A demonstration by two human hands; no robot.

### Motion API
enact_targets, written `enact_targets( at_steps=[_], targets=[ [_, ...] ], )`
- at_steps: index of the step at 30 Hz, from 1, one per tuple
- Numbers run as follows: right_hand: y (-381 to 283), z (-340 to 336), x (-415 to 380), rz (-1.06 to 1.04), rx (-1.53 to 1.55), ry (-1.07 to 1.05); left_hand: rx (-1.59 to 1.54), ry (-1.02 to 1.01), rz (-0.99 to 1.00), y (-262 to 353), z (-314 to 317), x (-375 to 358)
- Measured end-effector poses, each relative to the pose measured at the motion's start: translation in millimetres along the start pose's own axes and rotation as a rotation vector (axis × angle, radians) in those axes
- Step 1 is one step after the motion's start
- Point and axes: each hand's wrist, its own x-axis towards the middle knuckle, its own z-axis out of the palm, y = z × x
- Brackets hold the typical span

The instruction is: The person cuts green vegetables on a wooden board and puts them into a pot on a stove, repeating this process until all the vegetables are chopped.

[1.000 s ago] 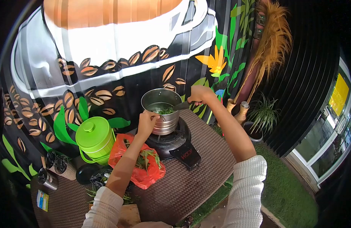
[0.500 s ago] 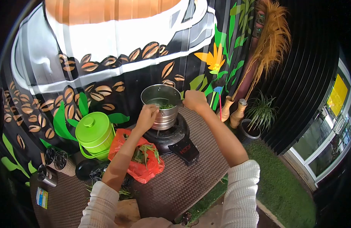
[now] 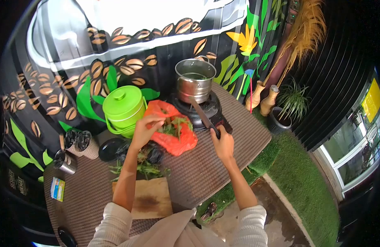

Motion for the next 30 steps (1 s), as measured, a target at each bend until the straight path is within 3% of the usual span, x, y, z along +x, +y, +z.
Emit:
enact_targets(
  at_steps=[1,3,6,11,13,19,23,26,30],
  targets=[
    [-5,-3,-21,0.043,-0.027,0.014,0.003,-0.004,-0.007,-7,-16,-27],
    [-7,2,-59,0.057,0.021,0.071,-0.130,-0.077,-0.269,-20,-46,-82],
    [-16,12,-117,0.128,0.106,0.127,-0.148,-0.127,-0.444,-48,-86,-158],
    [-53,35,-212,0.266,0.318,0.142,-0.065,-0.193,-0.532,-69,-121,-236],
    [-70,42,-247,0.310,0.311,0.146,0.093,-0.208,-0.492,-82,-120,-250],
    [-112,46,-330,0.445,0.344,0.096,0.117,-0.242,-0.372,-104,-85,-258],
    [-121,36,-365,0.466,0.369,0.056,0.363,-0.214,-0.204,-107,-54,-252],
    [-131,22,-378,0.482,0.355,0.059,0.667,-0.363,0.060,-103,-45,-243],
    [-117,17,-390,0.460,0.268,0.035,0.885,-0.486,0.170,-104,-41,-231]
  ],
)
